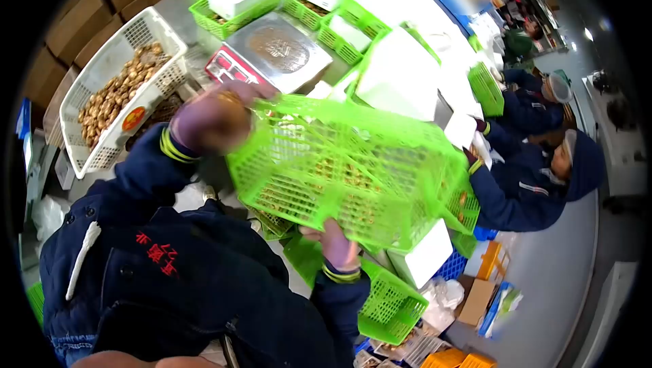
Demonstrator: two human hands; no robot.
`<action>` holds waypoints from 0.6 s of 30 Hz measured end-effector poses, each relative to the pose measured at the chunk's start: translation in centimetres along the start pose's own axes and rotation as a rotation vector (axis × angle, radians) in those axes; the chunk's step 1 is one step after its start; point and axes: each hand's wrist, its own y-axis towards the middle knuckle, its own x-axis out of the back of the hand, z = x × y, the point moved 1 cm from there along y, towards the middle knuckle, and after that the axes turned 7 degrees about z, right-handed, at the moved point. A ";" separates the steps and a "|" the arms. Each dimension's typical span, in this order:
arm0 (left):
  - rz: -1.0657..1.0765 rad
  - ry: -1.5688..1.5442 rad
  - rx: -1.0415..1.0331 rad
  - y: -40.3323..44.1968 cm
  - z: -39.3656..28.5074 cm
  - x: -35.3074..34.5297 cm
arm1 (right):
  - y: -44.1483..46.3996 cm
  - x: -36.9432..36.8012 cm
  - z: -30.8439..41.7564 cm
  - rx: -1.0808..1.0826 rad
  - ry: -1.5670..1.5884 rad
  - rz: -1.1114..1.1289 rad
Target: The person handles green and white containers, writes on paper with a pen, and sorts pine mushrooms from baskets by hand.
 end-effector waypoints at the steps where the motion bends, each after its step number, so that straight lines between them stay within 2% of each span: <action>1: -0.114 -0.089 -0.063 -2.7 -1.7 2.9 | 3.4 -2.4 -1.0 -0.018 -0.217 0.047; 2: -0.215 -0.151 -0.129 -5.2 -3.2 5.3 | 5.5 -8.5 1.2 -0.056 -0.037 -0.008; 3: -0.309 -0.186 -0.191 -7.7 -4.4 7.2 | 10.1 -6.5 -1.6 -0.160 0.100 0.214; 4: -0.559 -0.074 -0.221 -9.7 -6.0 8.0 | 13.2 -9.8 -1.1 -0.128 0.065 0.129; 5: -0.686 -0.156 -0.230 -12.1 -7.2 9.7 | 16.5 -11.4 -1.1 -0.085 0.071 0.142; 7: -0.808 -0.154 -0.216 -16.5 -8.8 12.7 | 23.1 -14.5 -0.5 -0.123 0.265 -0.010; 8: -0.776 -0.193 -0.237 -18.5 -9.3 14.2 | 28.5 -13.1 -2.0 -0.114 0.424 -0.060; 9: -0.745 -0.226 -0.261 -20.3 -9.6 15.6 | 32.8 -12.3 -2.8 -0.052 0.451 -0.010; 10: -0.872 -0.254 -0.249 -22.3 -9.9 16.8 | 36.8 -9.9 -2.7 -0.302 0.390 0.134; 11: -0.862 -0.300 -0.293 -23.7 -10.4 17.8 | 40.5 -7.5 -2.6 -0.536 0.302 0.308; 13: -1.027 -0.415 -0.311 -26.1 -11.5 19.7 | 43.4 -9.3 -2.4 -0.329 0.464 -0.022; 14: -1.029 -0.515 -0.330 -27.3 -11.8 20.9 | 44.3 -10.5 -2.6 -0.269 0.514 -0.133; 15: -1.131 -0.467 -0.321 -28.1 -12.3 21.3 | 44.6 -11.4 -2.8 -0.238 0.571 -0.191; 17: -0.992 -0.462 -0.346 -31.6 -11.2 24.3 | 43.6 -13.6 -3.3 -0.195 0.684 -0.278; 18: -0.966 -0.462 -0.331 -32.1 -11.4 24.7 | 42.6 -14.8 -3.3 -0.284 0.643 -0.105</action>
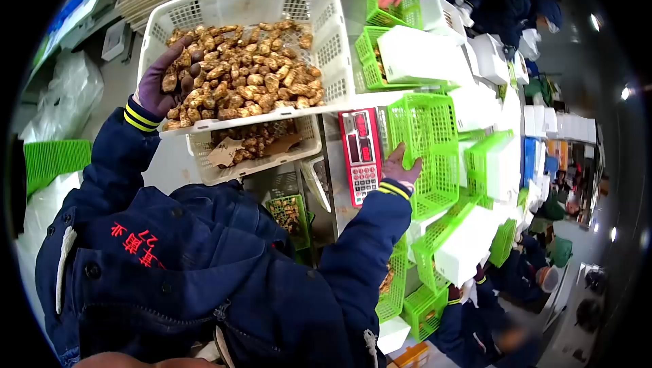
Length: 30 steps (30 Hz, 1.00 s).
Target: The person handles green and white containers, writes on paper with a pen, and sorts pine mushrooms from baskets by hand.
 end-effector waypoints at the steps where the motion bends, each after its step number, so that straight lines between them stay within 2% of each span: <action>1: -0.005 0.077 -0.029 0.2 -0.4 0.9 | -0.7 -0.8 -0.9 -0.130 -0.065 0.125; 2: -0.043 0.105 -0.018 0.2 -0.8 0.9 | -1.0 -2.4 -3.0 -0.030 -0.384 0.105; 3: -0.079 0.131 -0.004 0.2 -1.1 1.0 | 1.5 -1.7 -2.6 -0.230 -0.280 0.456; 4: -0.093 0.120 -0.008 0.3 -1.0 1.4 | 0.5 -3.9 -4.6 -0.183 -0.476 0.509; 5: -0.117 0.263 -0.036 0.5 -1.0 1.7 | -1.6 -7.8 -7.7 -0.135 -0.673 0.566; 7: -0.155 0.404 -0.076 1.0 -1.2 2.2 | -2.7 -13.2 -11.4 -0.131 -1.129 0.535; 9: -0.116 0.430 -0.059 1.8 -1.6 2.3 | -2.5 -18.1 -15.3 -0.191 -1.415 0.570; 11: -0.136 0.315 -0.012 2.5 -2.2 1.4 | 1.7 -19.8 -18.1 -0.157 -1.765 0.909; 13: -0.237 0.460 -0.026 3.0 -1.8 1.4 | 6.0 -20.8 -21.6 -0.077 -2.171 0.957; 14: -0.222 0.421 -0.010 3.6 -2.1 1.2 | 8.9 -21.3 -23.5 -0.003 -2.334 1.077; 15: -0.354 0.501 0.016 4.3 -2.4 0.3 | 10.9 -22.1 -25.6 0.085 -2.488 1.197; 17: -0.399 0.655 0.097 6.0 -3.0 0.5 | 13.6 -23.1 -29.5 0.060 -2.833 1.116; 18: -0.425 0.734 0.119 7.1 -3.2 1.0 | 15.0 -22.7 -31.5 0.491 -2.884 1.288; 19: -0.437 0.879 0.127 8.4 -3.3 1.4 | 16.7 -22.5 -33.0 0.388 -2.981 1.264; 21: -0.489 1.198 0.291 11.2 -2.4 4.3 | 18.7 -19.6 -33.8 0.491 -2.948 1.379; 22: -0.468 1.446 0.276 12.7 -2.3 5.2 | 17.7 -20.5 -33.8 0.466 -3.033 1.360; 23: -0.433 1.690 0.261 14.4 -1.9 6.0 | 18.7 -19.9 -34.2 0.565 -3.088 1.289; 25: -0.490 2.066 0.353 18.0 -0.7 7.0 | 17.7 -21.3 -33.6 0.353 -3.290 1.117; 27: -0.528 2.148 0.562 21.1 0.9 7.1 | 20.3 -21.2 -33.0 0.296 -3.215 1.056; 28: -0.608 2.141 0.659 22.5 1.8 8.1 | 17.9 -23.6 -32.2 0.158 -3.083 0.950; 29: -0.687 2.128 0.761 23.5 2.7 9.3 | 18.6 -23.7 -31.1 0.171 -2.767 0.925; 30: -0.582 2.253 0.815 23.8 3.4 9.5 | 19.1 -24.0 -30.5 -0.107 -2.296 0.877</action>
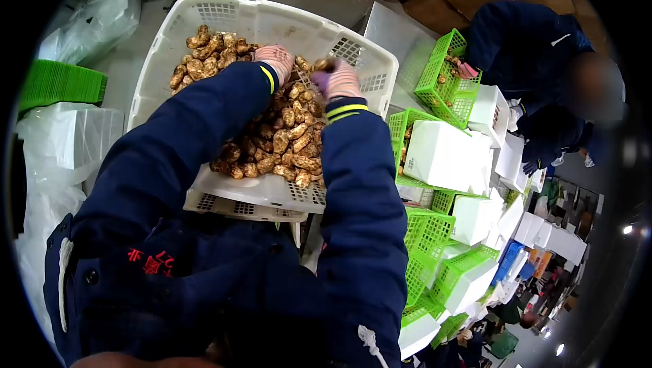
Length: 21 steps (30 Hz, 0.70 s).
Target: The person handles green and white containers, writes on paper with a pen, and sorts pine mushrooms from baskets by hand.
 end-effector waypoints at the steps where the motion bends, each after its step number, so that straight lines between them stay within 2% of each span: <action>1: 0.020 -0.020 0.015 0.3 -0.5 -0.4 | 0.2 0.3 -0.3 0.029 0.509 0.039; 2: -0.025 -0.025 -0.034 0.6 -0.6 -0.8 | -0.3 0.7 -1.1 0.071 0.918 0.009; 3: -0.071 -0.025 -0.081 0.9 -0.4 -1.2 | -1.5 0.9 -0.2 0.076 1.091 -0.044; 5: -0.012 -0.094 -0.174 2.0 1.0 -0.8 | -1.8 0.9 0.1 0.003 1.132 0.091; 6: 0.038 -0.246 -0.226 -1.5 2.2 2.3 | -1.6 0.4 0.6 0.001 1.041 0.123; 7: 0.092 -0.545 -0.351 -1.6 4.2 2.9 | -1.2 -0.3 1.0 0.001 0.952 0.154; 8: 0.180 -0.953 -0.412 -1.5 6.6 2.6 | -0.1 -0.9 0.7 0.080 0.672 0.186; 9: 0.208 -1.388 -0.893 0.5 9.0 1.3 | 1.7 -2.4 0.1 0.024 0.552 0.141; 10: 0.204 -1.531 -0.681 -3.0 10.5 3.0 | 1.9 -3.1 1.2 0.126 0.191 0.109; 11: 0.268 -1.679 -0.842 -4.7 11.8 3.8 | 1.8 -4.0 2.2 0.222 -0.171 0.075; 12: 0.244 -1.839 -0.799 -5.9 12.5 4.2 | 3.0 -5.8 2.5 0.230 -0.509 0.105; 13: 0.214 -1.997 -0.753 -6.9 13.0 4.3 | 1.3 -5.8 5.6 0.172 -0.734 0.280; 14: 0.205 -1.997 -0.743 -7.7 13.2 4.4 | 3.0 -7.7 3.9 0.204 -0.774 0.287; 16: 0.064 -1.914 -0.584 -8.6 13.3 4.5 | 2.9 -8.3 4.6 0.289 -0.930 0.315; 17: 0.058 -1.919 -0.580 -8.7 13.6 4.3 | 2.8 -7.8 4.3 0.326 -0.845 0.229; 19: 0.027 -1.704 -0.523 -8.8 14.1 4.2 | 4.5 -6.2 3.2 0.107 -0.541 0.270; 20: 0.018 -1.708 -0.524 -8.9 14.3 4.4 | 4.6 -5.5 2.4 0.142 -0.474 0.234; 21: 0.007 -1.586 -0.429 -9.2 14.4 4.7 | 5.8 -5.5 1.3 0.158 -0.665 0.169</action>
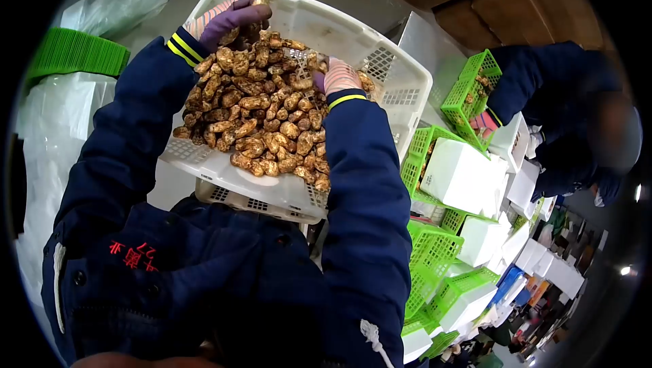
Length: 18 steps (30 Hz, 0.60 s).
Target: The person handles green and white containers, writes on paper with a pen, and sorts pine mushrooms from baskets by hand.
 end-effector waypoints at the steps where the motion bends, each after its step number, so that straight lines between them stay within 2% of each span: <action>1: -0.046 0.132 0.070 -0.3 -0.1 0.2 | -1.3 0.8 1.2 -0.022 -0.094 -0.073; 2: -0.050 0.130 0.074 -0.3 0.4 0.5 | -3.0 1.5 2.4 -0.047 -0.183 -0.144; 4: -0.164 0.274 0.082 0.3 1.7 1.2 | -3.7 1.9 5.0 0.180 -0.124 -0.216; 5: -0.210 0.305 0.113 0.5 2.2 1.2 | -2.7 0.9 5.7 0.251 -0.112 -0.162; 6: -0.221 0.342 0.196 0.0 1.6 0.5 | -2.4 0.2 7.0 0.322 -0.216 -0.158; 8: -0.179 0.649 0.229 0.7 2.3 0.8 | -0.6 -3.3 6.5 0.267 -0.156 -0.206; 9: -0.163 0.899 0.235 1.7 4.1 1.9 | -1.8 -0.9 7.6 0.147 -0.180 0.004; 10: -0.155 1.114 0.447 2.6 4.3 1.0 | -2.4 0.2 7.6 0.060 -0.235 0.088; 12: 0.028 1.063 0.283 1.5 5.0 -1.5 | -3.2 1.1 5.9 -0.105 -0.294 0.172; 14: 0.267 0.959 0.150 1.4 5.4 -4.6 | -3.3 1.7 2.7 -0.165 -0.285 0.066; 16: 0.415 0.572 0.146 0.0 6.6 -6.7 | -3.7 2.9 -0.6 -0.139 -0.105 0.017; 17: 0.436 0.693 0.109 -0.8 6.2 -7.0 | -4.1 3.1 -2.1 -0.059 0.393 0.041; 18: 0.465 0.539 0.205 -1.9 4.1 -6.6 | -4.8 3.1 -3.2 0.020 0.897 0.064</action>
